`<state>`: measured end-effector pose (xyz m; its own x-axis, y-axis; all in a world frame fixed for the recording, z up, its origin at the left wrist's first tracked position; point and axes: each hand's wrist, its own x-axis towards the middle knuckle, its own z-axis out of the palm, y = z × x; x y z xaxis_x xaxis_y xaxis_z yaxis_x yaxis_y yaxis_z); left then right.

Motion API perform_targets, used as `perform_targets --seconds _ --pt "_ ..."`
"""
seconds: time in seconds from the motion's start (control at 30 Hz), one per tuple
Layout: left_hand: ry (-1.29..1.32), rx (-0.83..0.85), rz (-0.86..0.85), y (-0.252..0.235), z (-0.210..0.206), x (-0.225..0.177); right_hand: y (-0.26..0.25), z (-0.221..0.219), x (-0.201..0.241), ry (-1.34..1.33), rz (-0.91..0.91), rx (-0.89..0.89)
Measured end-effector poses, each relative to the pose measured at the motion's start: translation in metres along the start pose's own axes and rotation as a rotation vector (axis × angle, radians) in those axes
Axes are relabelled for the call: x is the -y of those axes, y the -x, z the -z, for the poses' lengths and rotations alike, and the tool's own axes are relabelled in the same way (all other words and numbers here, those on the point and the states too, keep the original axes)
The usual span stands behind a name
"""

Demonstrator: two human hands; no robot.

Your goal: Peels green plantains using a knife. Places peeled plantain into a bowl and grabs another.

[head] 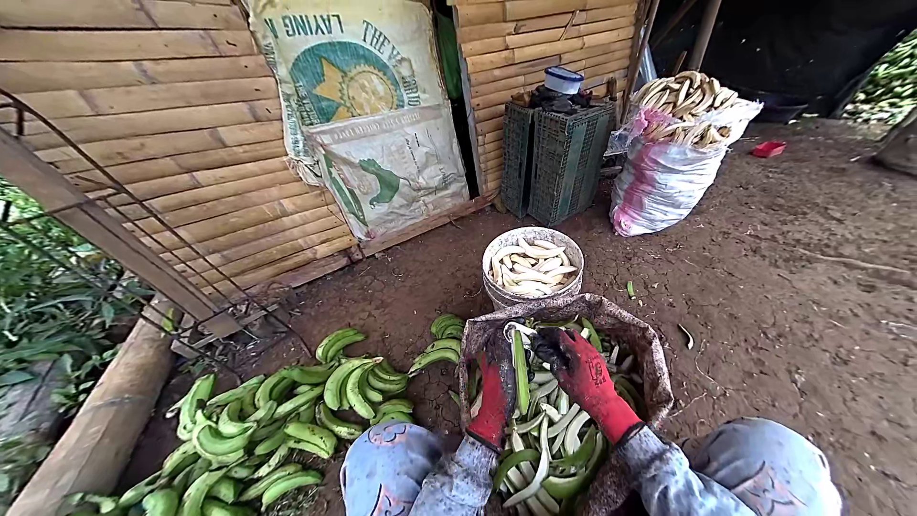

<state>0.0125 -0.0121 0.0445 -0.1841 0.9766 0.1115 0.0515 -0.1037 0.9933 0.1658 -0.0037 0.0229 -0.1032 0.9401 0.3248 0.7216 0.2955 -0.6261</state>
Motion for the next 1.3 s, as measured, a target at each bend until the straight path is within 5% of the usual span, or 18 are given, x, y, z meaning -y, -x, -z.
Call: perform_targets --seconds 0.1,0.17,0.27,0.4,0.5,0.7,0.87,0.93,1.07,1.2,1.3 --pt "-0.167 0.165 -0.014 0.011 0.003 -0.004 -0.009 0.004 -0.012 -0.029 -0.24 0.044" --pt "0.025 0.208 0.053 0.005 -0.001 0.0 -0.01 0.004 -0.023 -0.084 -0.23 -0.03" --pt "0.568 0.147 0.306 -0.014 0.01 0.008 -0.001 0.001 -0.028 -0.203 0.129 -0.117" --pt "0.838 0.187 0.307 -0.03 0.024 0.015 0.01 0.003 -0.021 -0.037 0.619 -0.015" --pt "0.676 0.222 0.243 -0.018 0.017 0.015 0.009 0.0 -0.02 0.115 0.529 -0.095" --pt "0.394 0.168 0.193 -0.007 0.008 0.016 -0.011 0.019 -0.009 0.084 -0.207 0.001" --pt "0.276 -0.216 0.017 -0.067 -0.019 -0.012 -0.01 0.037 -0.006 0.01 -0.212 0.006" --pt "0.267 -0.217 -0.007 -0.105 -0.029 -0.026 -0.008 0.035 -0.007 -0.006 -0.192 0.04" --pt "-0.166 -0.183 -0.111 -0.195 -0.044 0.041 -0.004 0.039 -0.007 0.052 -0.21 0.097" --pt "-0.567 0.046 0.002 -0.142 -0.02 0.0 -0.005 0.052 -0.006 0.11 -0.25 0.179" --pt "-1.139 0.26 0.217 -0.076 -0.004 0.001 -0.004 0.052 -0.004 0.145 -0.26 0.248"
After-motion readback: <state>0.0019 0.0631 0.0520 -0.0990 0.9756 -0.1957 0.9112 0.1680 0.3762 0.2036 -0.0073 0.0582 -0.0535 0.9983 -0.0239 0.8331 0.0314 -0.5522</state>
